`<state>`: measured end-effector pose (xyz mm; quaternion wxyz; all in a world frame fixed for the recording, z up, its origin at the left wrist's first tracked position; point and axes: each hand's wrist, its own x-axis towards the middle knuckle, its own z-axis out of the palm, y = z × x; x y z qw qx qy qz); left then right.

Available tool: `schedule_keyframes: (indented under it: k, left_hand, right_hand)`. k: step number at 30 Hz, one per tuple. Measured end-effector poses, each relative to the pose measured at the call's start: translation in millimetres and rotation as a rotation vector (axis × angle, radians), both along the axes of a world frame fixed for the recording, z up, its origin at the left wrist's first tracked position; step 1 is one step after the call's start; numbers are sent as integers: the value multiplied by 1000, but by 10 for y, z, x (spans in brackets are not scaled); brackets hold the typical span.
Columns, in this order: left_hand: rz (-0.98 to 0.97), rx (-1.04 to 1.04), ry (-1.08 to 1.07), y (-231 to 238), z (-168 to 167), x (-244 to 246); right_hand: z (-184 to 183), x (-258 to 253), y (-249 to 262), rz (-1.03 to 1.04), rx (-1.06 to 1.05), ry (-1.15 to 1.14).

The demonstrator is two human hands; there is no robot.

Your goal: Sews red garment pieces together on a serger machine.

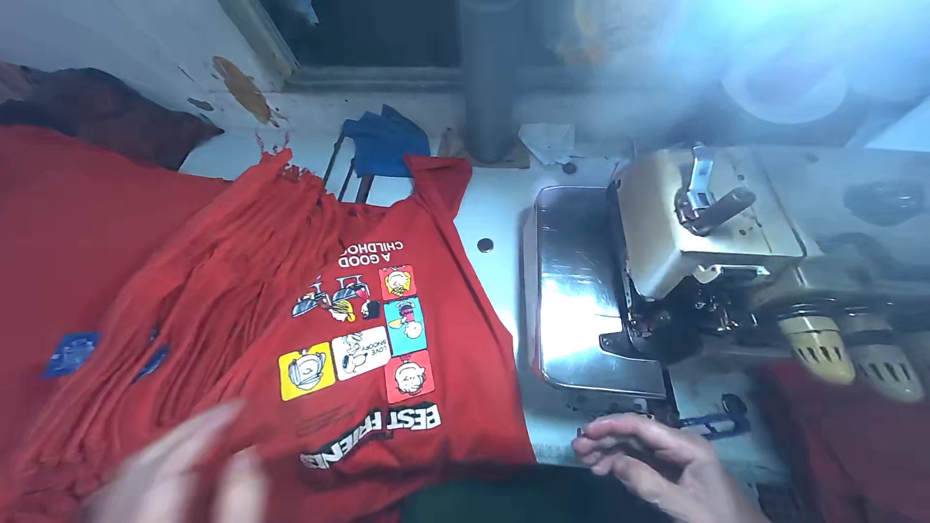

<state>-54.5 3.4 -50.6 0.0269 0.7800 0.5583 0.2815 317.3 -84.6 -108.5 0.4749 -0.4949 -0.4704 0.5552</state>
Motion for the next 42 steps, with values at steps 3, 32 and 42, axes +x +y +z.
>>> schedule_keyframes:
  k: [3,32,42]
  left_hand:
    - [-228,-96,-184,405,-417,676]
    - [-814,104,-274,626,-486,1961]
    - [-849,67,-103,600,-537,2032]
  right_hand:
    - [-124,-181,16,-63,-104,-35]
    - [-177,-224,71,-426,145,106]
    - [-195,6,111,-664,313,-138]
